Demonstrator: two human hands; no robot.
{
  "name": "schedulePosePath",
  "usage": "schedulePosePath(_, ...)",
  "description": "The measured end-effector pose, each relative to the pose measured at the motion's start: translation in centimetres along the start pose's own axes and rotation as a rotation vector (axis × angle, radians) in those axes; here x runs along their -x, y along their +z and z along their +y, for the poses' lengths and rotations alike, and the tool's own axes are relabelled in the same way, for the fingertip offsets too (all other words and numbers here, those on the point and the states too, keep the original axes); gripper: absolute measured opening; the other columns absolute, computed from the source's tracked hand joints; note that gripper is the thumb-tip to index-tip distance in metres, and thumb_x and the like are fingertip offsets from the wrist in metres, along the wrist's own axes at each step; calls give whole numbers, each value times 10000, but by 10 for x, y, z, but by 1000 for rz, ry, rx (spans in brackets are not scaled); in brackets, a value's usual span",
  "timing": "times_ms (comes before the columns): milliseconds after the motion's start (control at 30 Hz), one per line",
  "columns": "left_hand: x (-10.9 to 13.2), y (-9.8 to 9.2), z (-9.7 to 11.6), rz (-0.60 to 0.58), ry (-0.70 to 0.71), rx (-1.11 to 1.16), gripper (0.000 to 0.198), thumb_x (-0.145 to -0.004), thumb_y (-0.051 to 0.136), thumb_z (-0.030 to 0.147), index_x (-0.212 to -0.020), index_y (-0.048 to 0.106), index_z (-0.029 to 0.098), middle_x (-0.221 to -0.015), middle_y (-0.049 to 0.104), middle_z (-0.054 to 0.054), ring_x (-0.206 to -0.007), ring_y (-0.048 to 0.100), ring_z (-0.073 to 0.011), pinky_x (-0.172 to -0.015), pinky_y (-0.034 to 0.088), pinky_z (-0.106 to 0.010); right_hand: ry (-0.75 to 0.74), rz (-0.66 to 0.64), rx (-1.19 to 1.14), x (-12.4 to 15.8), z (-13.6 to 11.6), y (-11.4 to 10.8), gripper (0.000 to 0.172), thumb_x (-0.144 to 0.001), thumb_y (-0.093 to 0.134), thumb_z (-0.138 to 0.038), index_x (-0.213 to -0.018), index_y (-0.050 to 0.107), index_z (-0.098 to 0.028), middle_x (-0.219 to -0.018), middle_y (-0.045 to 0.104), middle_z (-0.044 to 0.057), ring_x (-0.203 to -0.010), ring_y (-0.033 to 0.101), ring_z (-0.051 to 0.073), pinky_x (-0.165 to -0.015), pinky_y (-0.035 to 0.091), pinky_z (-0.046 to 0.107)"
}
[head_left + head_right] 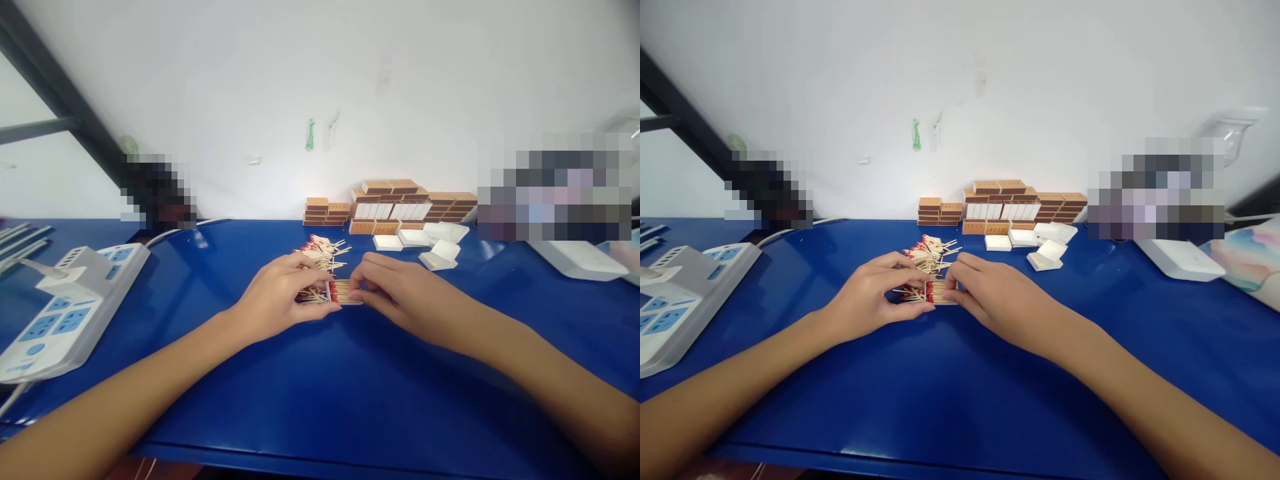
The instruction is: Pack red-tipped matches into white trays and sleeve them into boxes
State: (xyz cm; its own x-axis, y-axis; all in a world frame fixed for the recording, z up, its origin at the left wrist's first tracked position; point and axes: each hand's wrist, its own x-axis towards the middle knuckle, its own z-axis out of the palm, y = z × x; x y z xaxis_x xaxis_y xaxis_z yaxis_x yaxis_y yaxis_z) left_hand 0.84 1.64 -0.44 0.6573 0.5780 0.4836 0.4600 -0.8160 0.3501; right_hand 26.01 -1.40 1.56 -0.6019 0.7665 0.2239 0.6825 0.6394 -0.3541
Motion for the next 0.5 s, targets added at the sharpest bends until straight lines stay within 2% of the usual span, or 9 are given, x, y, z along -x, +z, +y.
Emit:
schedulePosePath(133, -2, -3, -3, -2, -9, -1, 328, -870, 772, 453, -1089, 757, 208, -1025, 704, -69, -933, 651, -204, -841, 553, -359, -40, 72, 27, 0, 0, -1, 123, -1037, 500, -273, -1009, 605, -215, -945, 638, 47, -733, 583, 164, -636, 410, 290)
schedulePosePath(333, -5, -9, -6, 99, -93, 5, 268, -859, 794, 387, -1065, 762, 218, -963, 702, -48, -912, 652, -182, -828, 550, -327, 39, 342, 176, -2, 10, -6, 140, -1025, 507, -296, -969, 597, -205, -856, 608, 41, -705, 540, 171, -646, 386, 303)
schedulePosePath(500, -2, -5, -4, 66, -68, 17, 294, -854, 795, 414, -1060, 752, 209, -929, 707, -48, -899, 639, -201, -814, 537, -353, 158, 371, 256, -4, 31, -11, 172, -1004, 507, -332, -914, 596, -216, -773, 595, 28, -673, 534, 177, -631, 365, 305)
